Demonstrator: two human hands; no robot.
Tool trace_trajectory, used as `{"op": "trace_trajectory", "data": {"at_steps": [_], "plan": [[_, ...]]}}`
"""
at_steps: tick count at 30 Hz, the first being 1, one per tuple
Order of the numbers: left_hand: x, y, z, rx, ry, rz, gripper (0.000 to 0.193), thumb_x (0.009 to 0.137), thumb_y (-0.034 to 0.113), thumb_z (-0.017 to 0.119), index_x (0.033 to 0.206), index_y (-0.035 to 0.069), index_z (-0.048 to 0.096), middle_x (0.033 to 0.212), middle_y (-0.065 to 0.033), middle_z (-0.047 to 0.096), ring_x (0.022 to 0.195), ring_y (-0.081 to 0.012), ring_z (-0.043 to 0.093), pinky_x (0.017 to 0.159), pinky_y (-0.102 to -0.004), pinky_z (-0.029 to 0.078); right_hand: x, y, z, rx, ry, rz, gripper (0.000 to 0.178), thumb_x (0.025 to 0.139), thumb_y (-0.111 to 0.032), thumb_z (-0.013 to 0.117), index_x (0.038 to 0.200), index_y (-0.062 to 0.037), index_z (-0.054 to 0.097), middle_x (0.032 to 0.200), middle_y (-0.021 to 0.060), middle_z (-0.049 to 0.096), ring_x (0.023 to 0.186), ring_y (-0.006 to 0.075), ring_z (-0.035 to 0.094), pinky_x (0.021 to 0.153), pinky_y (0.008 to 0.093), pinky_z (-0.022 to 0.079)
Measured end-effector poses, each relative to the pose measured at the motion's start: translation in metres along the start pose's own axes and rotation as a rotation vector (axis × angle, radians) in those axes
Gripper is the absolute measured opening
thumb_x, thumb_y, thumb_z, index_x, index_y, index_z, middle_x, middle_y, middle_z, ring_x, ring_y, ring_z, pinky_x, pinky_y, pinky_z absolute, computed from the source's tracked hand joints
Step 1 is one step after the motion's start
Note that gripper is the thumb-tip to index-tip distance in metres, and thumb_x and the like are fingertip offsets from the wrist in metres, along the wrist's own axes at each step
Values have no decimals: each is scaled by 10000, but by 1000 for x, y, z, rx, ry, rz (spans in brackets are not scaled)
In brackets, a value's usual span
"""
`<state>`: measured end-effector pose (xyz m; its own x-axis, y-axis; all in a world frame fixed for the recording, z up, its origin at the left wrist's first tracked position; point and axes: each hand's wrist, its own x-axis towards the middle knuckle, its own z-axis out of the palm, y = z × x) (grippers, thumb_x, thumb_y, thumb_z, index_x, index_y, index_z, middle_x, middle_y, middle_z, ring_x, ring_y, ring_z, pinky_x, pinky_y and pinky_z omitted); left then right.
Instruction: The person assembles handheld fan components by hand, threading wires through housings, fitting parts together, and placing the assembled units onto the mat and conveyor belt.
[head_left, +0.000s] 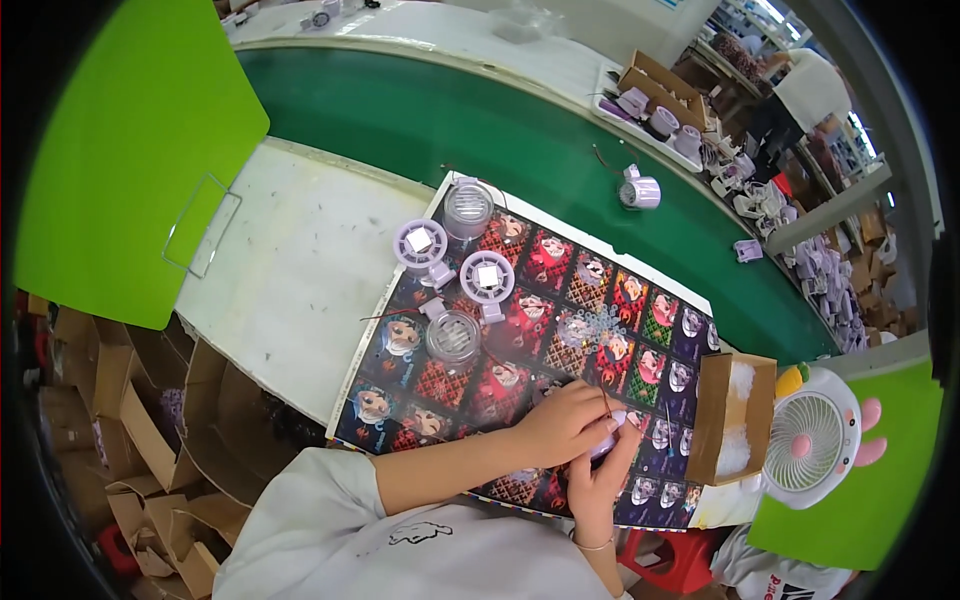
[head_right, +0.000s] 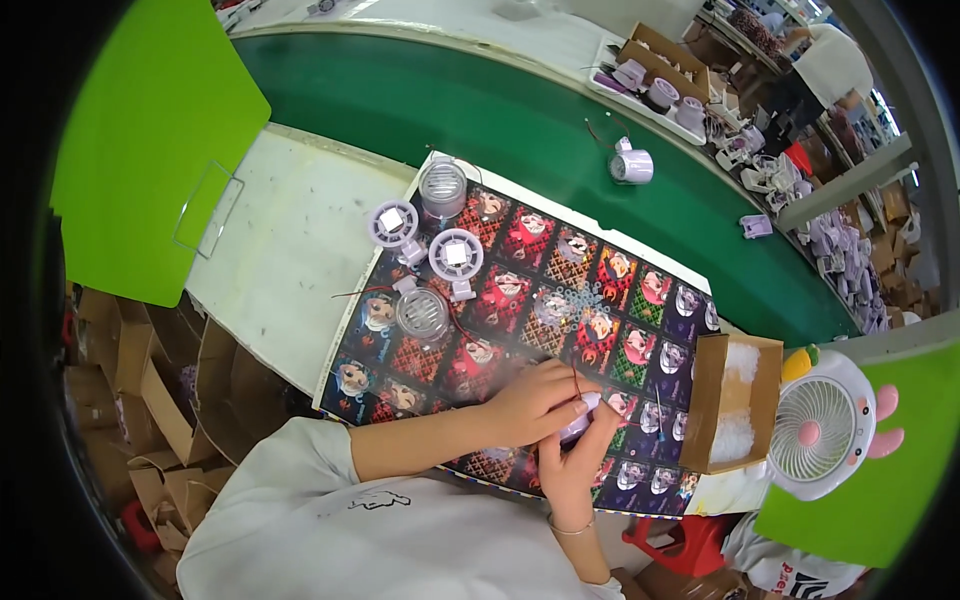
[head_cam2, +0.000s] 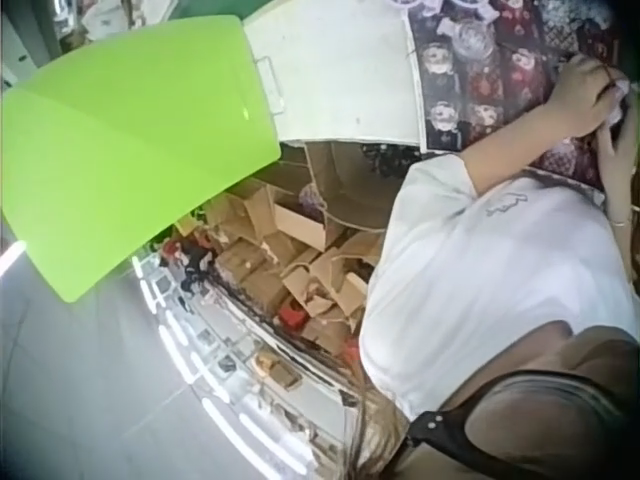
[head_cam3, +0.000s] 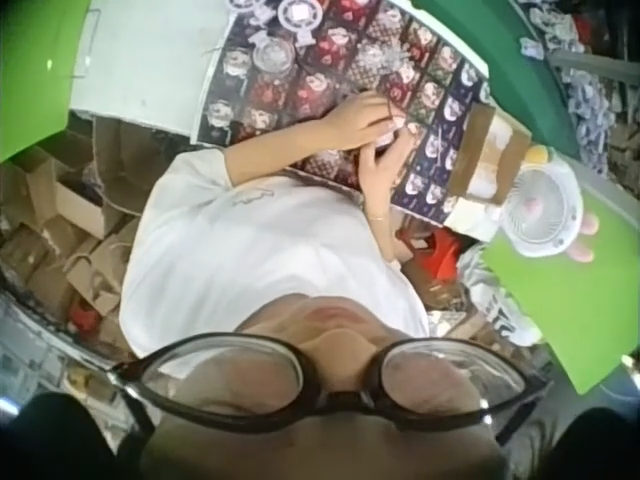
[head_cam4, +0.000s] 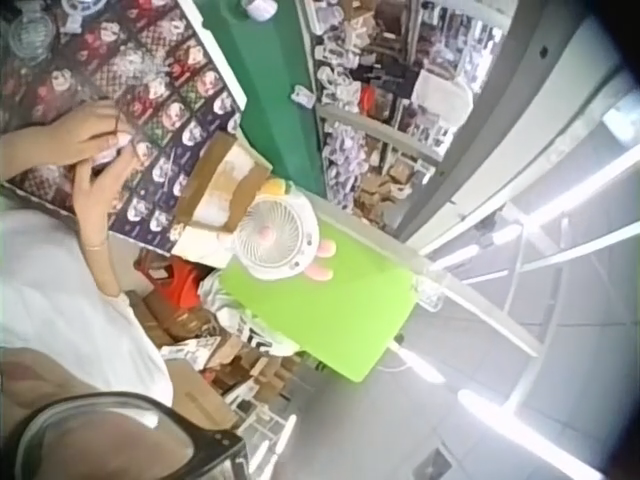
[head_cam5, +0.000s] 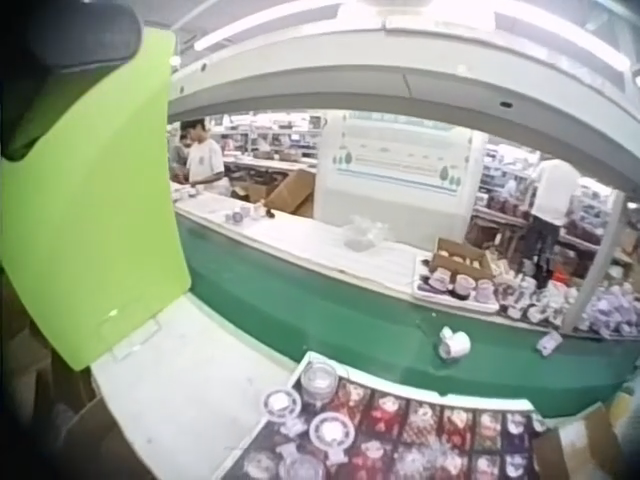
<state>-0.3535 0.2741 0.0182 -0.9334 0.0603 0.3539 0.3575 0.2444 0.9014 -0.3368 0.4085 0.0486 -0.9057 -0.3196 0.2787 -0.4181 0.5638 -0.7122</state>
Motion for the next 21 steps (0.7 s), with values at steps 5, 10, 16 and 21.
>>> {"op": "trace_trajectory", "data": {"at_steps": [5, 10, 16, 21], "plan": [[1, -1, 1, -37, 18, 12, 293, 929, 233, 552, 1127, 35, 640, 1066, -127, 639, 996, -318, 561, 919, -420, 423, 0, 5, 0, 0, -17, -1, 502, 821, -42, 561, 1296, 35, 420, 1161, 196, 472, 1089, 335, 475, 990, 407, 360], [2, 0, -1, -30, -11, 3, 308, 914, 252, 570, 1124, 39, 644, 1073, -119, 640, 1007, -315, 559, 926, -418, 424, -5, 14, 4, -13, 17, -25, 516, 821, -55, 575, 1304, 32, 418, 1176, 187, 475, 1108, 318, 474, 994, 395, 359], [1, -4, 1, -37, -44, 7, 300, 887, 224, 594, 1123, 42, 627, 1104, -113, 621, 1038, -300, 536, 941, -418, 401, -8, 20, 6, 11, 42, 5, 492, 857, -84, 580, 1313, 18, 426, 1193, 153, 483, 1116, 266, 483, 988, 370, 367], [1, -1, -1, -38, -42, 4, 303, 881, 213, 595, 1123, 33, 627, 1103, -114, 624, 1036, -299, 539, 939, -419, 401, -9, 18, 6, -1, 43, 3, 478, 865, -82, 571, 1310, 17, 428, 1193, 151, 483, 1116, 262, 484, 983, 366, 372]]}}
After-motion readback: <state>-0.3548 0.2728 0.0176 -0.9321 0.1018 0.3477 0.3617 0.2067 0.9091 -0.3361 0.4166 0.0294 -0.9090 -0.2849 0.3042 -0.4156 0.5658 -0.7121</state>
